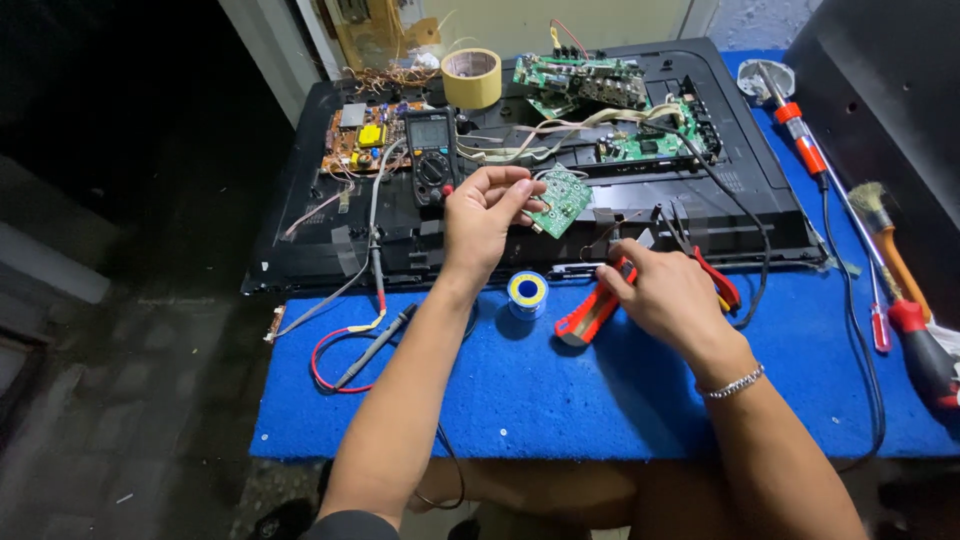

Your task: Repairing a television circuit board by soldering components and trimming wires.

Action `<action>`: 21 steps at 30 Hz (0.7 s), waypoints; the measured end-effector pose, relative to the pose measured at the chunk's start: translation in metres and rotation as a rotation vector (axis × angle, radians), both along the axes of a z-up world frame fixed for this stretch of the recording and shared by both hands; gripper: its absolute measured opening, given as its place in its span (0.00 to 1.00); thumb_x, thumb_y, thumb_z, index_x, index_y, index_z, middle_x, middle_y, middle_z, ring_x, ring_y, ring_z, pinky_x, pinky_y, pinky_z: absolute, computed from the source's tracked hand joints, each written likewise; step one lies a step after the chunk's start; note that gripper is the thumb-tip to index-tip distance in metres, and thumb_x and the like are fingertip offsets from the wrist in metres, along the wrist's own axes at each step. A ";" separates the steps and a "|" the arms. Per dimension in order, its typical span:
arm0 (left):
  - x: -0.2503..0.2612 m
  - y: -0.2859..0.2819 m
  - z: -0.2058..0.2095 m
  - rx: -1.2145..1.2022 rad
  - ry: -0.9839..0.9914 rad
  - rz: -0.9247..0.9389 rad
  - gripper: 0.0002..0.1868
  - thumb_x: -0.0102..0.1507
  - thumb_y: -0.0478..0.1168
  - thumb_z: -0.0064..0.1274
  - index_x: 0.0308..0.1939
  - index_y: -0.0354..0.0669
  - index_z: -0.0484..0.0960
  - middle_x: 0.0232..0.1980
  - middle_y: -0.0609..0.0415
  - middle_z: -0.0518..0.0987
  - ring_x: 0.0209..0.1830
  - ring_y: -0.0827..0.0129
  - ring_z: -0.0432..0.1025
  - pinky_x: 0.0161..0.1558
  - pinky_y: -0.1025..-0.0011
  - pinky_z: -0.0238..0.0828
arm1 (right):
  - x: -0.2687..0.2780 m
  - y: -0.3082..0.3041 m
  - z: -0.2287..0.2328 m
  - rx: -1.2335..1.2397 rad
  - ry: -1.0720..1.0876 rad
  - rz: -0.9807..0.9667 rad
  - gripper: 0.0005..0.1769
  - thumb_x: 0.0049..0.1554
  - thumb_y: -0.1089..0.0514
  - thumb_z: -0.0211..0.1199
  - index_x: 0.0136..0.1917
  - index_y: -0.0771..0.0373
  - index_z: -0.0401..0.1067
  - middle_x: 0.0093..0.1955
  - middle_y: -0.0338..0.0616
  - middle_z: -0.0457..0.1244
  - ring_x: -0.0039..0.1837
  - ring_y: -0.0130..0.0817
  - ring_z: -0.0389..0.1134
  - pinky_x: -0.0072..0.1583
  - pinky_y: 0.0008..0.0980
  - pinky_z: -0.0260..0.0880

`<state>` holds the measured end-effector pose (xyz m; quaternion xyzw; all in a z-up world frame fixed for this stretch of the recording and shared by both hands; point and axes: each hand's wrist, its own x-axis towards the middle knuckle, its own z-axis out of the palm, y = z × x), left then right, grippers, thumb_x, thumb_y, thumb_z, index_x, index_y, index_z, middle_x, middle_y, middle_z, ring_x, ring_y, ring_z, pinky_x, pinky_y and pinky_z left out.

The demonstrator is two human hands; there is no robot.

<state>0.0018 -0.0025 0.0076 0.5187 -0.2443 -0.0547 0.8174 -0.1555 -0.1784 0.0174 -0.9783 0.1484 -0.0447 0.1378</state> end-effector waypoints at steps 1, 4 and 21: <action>0.001 0.000 0.000 -0.003 -0.004 0.004 0.10 0.66 0.34 0.59 0.50 0.32 0.80 0.42 0.39 0.87 0.34 0.68 0.83 0.32 0.79 0.82 | 0.000 0.001 -0.002 -0.003 -0.004 0.004 0.18 0.62 0.38 0.55 0.60 0.44 0.73 0.43 0.62 0.71 0.53 0.66 0.73 0.55 0.59 0.72; 0.000 -0.002 -0.002 0.004 0.005 0.002 0.10 0.66 0.34 0.58 0.49 0.32 0.80 0.42 0.39 0.87 0.34 0.68 0.83 0.31 0.80 0.82 | 0.000 0.004 -0.008 0.007 -0.060 0.036 0.20 0.60 0.40 0.58 0.61 0.47 0.70 0.44 0.60 0.70 0.52 0.65 0.73 0.54 0.59 0.72; -0.001 -0.017 -0.010 0.000 0.020 0.030 0.06 0.61 0.34 0.64 0.42 0.37 0.86 0.28 0.48 0.82 0.22 0.76 0.71 0.22 0.82 0.69 | 0.025 0.033 0.021 0.196 -0.845 0.261 0.45 0.56 0.66 0.65 0.83 0.51 0.54 0.73 0.61 0.61 0.67 0.67 0.64 0.64 0.60 0.67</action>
